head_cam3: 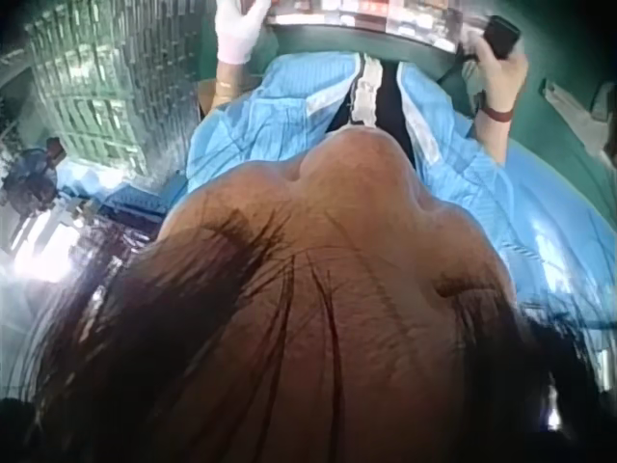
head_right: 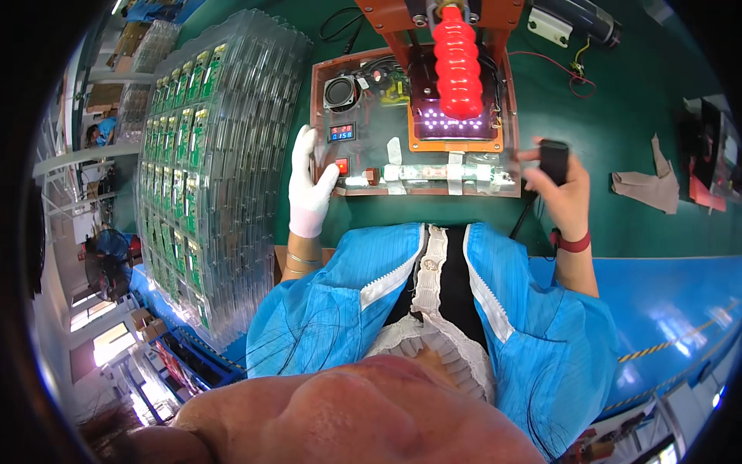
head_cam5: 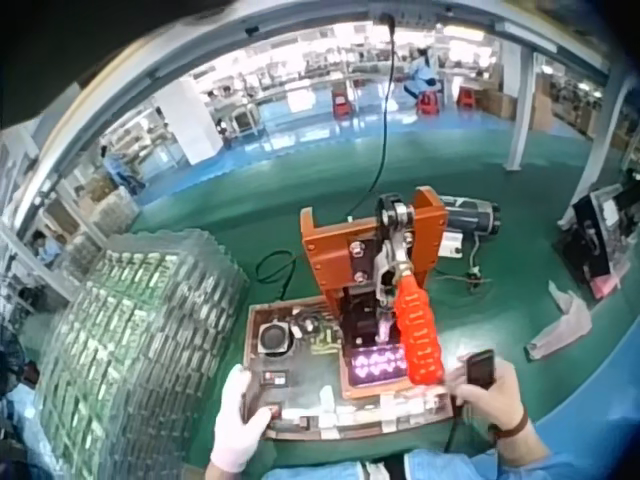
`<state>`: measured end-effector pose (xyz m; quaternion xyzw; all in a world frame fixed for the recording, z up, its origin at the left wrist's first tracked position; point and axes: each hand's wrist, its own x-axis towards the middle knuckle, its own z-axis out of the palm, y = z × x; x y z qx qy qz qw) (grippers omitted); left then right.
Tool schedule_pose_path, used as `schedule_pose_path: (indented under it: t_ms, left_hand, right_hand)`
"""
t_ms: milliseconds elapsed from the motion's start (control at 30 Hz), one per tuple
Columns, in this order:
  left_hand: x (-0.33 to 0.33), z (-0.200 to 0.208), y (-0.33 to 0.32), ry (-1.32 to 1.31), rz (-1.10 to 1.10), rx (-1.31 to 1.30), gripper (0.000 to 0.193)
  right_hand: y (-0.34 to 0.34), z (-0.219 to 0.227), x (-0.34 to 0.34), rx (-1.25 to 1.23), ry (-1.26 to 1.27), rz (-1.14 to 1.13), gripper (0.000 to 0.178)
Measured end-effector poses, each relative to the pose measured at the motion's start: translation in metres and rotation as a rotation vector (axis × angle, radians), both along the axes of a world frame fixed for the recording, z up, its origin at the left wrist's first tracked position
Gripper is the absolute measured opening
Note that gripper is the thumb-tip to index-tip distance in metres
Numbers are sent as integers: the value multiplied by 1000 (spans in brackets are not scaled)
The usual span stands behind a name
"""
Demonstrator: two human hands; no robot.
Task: Inspect or test electronic circuit boards using a specialized testing machine at an industrial workstation.
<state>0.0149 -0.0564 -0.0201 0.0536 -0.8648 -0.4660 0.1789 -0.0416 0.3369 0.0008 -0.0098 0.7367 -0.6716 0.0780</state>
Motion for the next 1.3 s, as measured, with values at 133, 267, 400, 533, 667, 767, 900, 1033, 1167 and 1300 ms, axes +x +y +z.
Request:
schedule_pose_path:
  t_ms: [133,267,400,533,667,767,900,1033,1167,1300]
  left_hand:
    - [2,3,-8,-41,-101,-37,58]
    - [5,-3,-4,-33,-84,151,57]
    - [6,-5,-1,7,7,397,54]
    - [5,8,-1,63,40,331,51]
    - [-6,26,9,190,34,148,42]
    - [-24,36,30,273,-139,-119,38]
    - [-49,41,60,346,-462,-421,38]
    - [-70,33,82,420,-623,-540,44]
    - [-75,29,87,317,-691,-709,35]
    - [-72,30,92,396,-583,-726,28]
  right_hand:
    - [-8,28,-30,-226,213,-232,49]
    - [-27,83,-51,-353,957,-121,44]
    - [-53,127,-60,201,1451,111,42]
    - [-79,150,-85,438,1809,383,35]
    - [-85,201,-108,736,1303,-383,39]
    - [-104,230,-144,850,832,-230,38]
    - [-132,216,-175,78,517,49,38]
    - [-131,203,-186,-89,396,64,39]
    - [-119,195,-201,-157,314,51,40]
    - [-106,182,-226,-204,426,158,43]
